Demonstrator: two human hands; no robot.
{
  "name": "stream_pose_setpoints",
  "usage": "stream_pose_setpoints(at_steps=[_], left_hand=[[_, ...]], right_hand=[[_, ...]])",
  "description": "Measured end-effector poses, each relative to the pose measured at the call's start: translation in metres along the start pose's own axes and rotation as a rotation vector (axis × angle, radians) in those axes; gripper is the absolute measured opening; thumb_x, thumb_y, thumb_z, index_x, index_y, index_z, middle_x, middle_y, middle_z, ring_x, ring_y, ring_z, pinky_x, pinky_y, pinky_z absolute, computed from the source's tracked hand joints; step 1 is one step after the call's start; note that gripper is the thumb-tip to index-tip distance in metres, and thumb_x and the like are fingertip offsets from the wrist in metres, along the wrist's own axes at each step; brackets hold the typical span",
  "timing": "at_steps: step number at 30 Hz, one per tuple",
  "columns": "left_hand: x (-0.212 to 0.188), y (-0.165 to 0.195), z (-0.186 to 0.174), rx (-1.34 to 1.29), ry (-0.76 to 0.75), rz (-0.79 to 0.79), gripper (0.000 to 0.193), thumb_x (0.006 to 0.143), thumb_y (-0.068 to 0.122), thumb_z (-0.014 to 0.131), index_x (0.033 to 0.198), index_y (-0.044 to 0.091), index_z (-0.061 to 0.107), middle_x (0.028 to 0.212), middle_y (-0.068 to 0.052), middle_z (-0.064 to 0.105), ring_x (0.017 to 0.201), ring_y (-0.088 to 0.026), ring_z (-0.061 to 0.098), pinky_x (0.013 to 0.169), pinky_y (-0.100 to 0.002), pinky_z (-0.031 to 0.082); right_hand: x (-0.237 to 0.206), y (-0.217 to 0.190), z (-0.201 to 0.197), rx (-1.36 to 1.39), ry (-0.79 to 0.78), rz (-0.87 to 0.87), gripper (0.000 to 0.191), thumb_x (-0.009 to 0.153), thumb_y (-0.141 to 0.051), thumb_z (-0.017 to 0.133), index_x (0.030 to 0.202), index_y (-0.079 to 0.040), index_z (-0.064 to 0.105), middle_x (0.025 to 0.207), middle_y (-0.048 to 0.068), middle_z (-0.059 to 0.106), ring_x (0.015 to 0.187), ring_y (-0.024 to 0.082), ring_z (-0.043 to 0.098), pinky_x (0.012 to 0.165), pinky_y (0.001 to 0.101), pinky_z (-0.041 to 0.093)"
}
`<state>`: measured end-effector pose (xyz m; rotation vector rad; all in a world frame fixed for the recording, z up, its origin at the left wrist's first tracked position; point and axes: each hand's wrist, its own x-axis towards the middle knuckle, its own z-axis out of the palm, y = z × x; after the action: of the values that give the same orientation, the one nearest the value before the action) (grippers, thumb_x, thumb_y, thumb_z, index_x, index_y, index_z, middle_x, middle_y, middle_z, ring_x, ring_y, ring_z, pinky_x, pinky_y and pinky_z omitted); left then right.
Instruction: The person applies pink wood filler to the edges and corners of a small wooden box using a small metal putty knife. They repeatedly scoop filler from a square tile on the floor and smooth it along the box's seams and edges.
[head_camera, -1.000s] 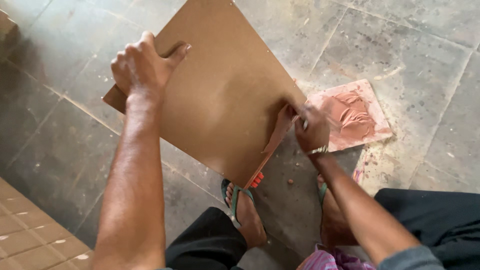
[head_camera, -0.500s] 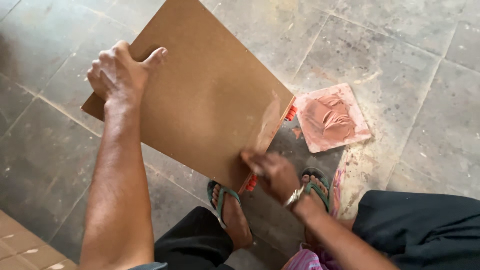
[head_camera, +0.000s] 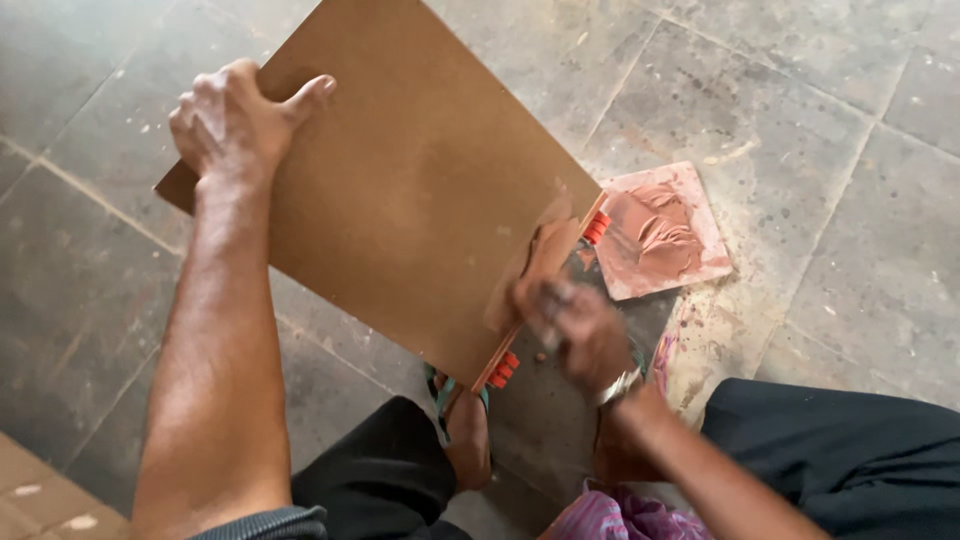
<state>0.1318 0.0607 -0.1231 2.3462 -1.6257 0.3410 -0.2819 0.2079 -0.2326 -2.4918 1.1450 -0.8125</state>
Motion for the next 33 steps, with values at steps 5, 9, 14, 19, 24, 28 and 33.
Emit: stream_pose_setpoints(at_steps=[5,9,14,19,24,28,33], left_hand=[[0.001,0.002,0.000,0.006,-0.062,-0.030,0.084,0.079,0.090,0.076,0.088,0.007,0.076,0.087,-0.016,0.075,0.080,-0.037,0.073,0.067,-0.051,0.054],[0.000,0.003,-0.001,0.031,-0.023,-0.022,0.084,0.074,0.089,0.071,0.094,0.008,0.076,0.084,-0.018,0.074,0.078,-0.037,0.073,0.062,-0.053,0.056],[0.001,0.003,0.002,0.042,0.114,0.036,0.083,0.074,0.093,0.075,0.086,0.011,0.078,0.077,-0.015,0.075,0.077,-0.036,0.073,0.064,-0.053,0.056],[0.001,0.007,0.000,-0.017,-0.043,-0.040,0.079,0.077,0.087,0.075,0.089,0.008,0.076,0.082,-0.014,0.075,0.075,-0.032,0.073,0.065,-0.049,0.055],[-0.001,0.009,-0.002,0.029,0.055,0.010,0.083,0.074,0.092,0.075,0.088,0.009,0.076,0.077,-0.014,0.074,0.074,-0.033,0.073,0.060,-0.050,0.056],[0.001,0.010,0.002,0.088,0.092,-0.021,0.087,0.071,0.095,0.069,0.085,0.009,0.076,0.076,-0.014,0.074,0.077,-0.034,0.073,0.061,-0.050,0.056],[-0.002,0.010,0.003,0.038,0.158,-0.033,0.084,0.066,0.093,0.073,0.081,0.011,0.076,0.081,-0.013,0.075,0.078,-0.034,0.074,0.064,-0.051,0.056]], right_hand=[[-0.011,0.003,-0.009,-0.201,-0.039,-0.101,0.052,0.073,-0.009,0.059,0.123,-0.010,0.072,0.114,0.016,0.071,0.104,0.034,0.067,0.092,0.0484,0.051],[0.047,0.069,-0.013,-0.325,-0.076,0.316,0.028,0.097,-0.018,0.052,0.108,-0.007,0.075,0.107,0.013,0.072,0.101,0.028,0.066,0.089,0.0390,0.055],[0.051,0.051,0.003,-0.189,-0.085,0.140,0.020,0.088,-0.012,0.057,0.096,-0.005,0.074,0.099,0.014,0.072,0.093,0.029,0.068,0.084,0.0400,0.055],[-0.011,-0.051,-0.007,-0.141,-0.101,-0.194,0.046,0.077,-0.011,0.059,0.121,-0.009,0.072,0.111,0.010,0.072,0.100,0.029,0.067,0.083,0.0424,0.051],[0.006,-0.026,-0.025,-0.044,-0.143,0.046,0.042,0.083,-0.011,0.066,0.125,-0.012,0.072,0.120,0.008,0.070,0.110,0.030,0.065,0.094,0.0427,0.048],[0.002,-0.026,-0.003,0.039,0.012,-0.088,0.054,0.079,-0.006,0.065,0.133,-0.009,0.068,0.136,0.015,0.065,0.119,0.035,0.061,0.101,0.0443,0.049],[-0.051,-0.101,0.021,-0.107,-0.060,-0.144,0.050,0.075,-0.011,0.066,0.125,-0.013,0.072,0.121,0.014,0.067,0.113,0.033,0.063,0.091,0.0475,0.052]])
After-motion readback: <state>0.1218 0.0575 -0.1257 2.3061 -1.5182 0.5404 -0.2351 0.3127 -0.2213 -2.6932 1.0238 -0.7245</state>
